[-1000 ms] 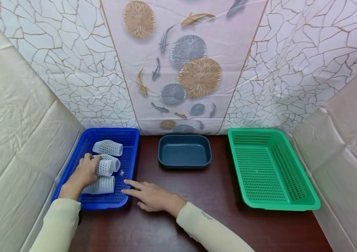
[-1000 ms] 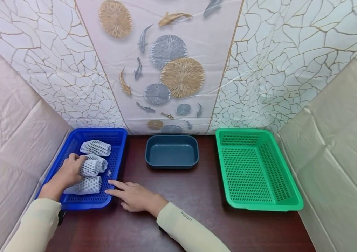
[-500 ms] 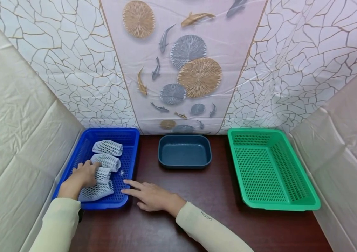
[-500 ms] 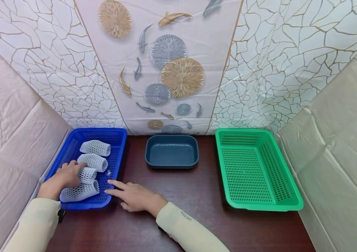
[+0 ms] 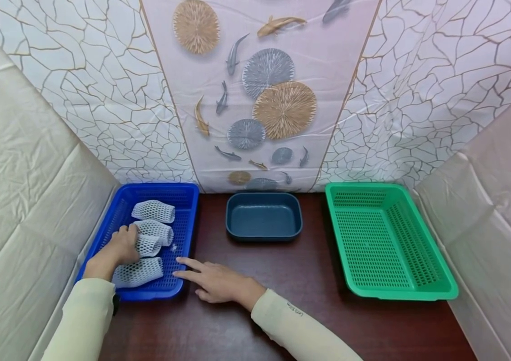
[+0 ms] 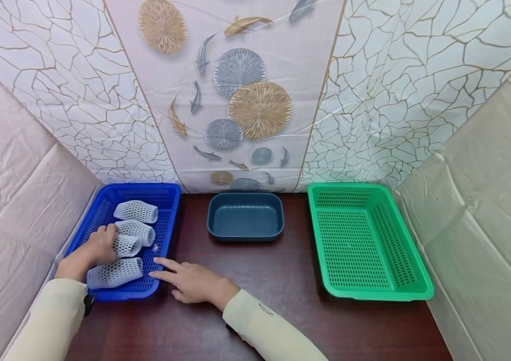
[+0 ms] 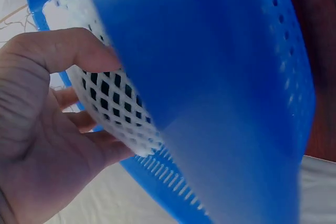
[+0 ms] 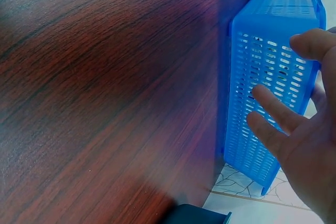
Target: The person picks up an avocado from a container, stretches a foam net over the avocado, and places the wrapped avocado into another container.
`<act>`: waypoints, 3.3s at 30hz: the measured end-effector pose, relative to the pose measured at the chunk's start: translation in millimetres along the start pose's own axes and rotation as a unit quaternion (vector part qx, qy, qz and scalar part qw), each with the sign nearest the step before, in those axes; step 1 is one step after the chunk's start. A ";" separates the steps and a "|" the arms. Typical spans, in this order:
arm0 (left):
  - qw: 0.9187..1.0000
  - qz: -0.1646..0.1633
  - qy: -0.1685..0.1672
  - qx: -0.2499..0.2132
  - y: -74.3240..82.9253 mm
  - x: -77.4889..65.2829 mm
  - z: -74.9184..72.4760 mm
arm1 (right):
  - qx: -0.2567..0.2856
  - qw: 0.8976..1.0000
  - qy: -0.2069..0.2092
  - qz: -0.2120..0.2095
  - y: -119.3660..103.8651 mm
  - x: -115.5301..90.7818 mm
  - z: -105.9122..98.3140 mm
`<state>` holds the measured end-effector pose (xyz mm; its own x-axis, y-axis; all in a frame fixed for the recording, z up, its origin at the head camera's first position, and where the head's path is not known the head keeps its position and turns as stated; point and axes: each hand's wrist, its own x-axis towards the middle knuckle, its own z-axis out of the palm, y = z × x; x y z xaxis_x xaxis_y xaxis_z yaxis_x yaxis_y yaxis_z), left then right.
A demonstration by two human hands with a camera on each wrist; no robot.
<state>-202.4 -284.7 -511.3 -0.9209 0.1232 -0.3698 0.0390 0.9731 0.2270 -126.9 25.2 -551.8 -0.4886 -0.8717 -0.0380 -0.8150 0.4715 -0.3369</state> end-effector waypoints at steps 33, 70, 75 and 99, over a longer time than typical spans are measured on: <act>0.998 0.030 0.040 -0.032 -6.3 -16.9 12.5 | -0.006 1.000 0.003 0.004 -0.6 -1.3 6.5; 0.987 0.080 0.139 -0.001 7.3 -13.8 25.7 | 0.002 1.000 0.012 0.002 2.6 -2.2 9.5; 0.989 0.076 0.129 0.009 11.3 -16.2 22.6 | 0.018 0.999 0.039 0.012 4.2 -13.3 7.1; 0.937 0.195 0.291 -0.009 114.6 -29.4 21.5 | -0.070 0.966 0.188 0.162 65.6 -140.0 -69.9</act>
<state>-162.6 -172.7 -493.8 -0.8933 0.3372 0.2971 0.4153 0.8720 0.2590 -133.8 187.5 -502.8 -0.7817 -0.5785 0.2329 -0.6224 0.7472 -0.2332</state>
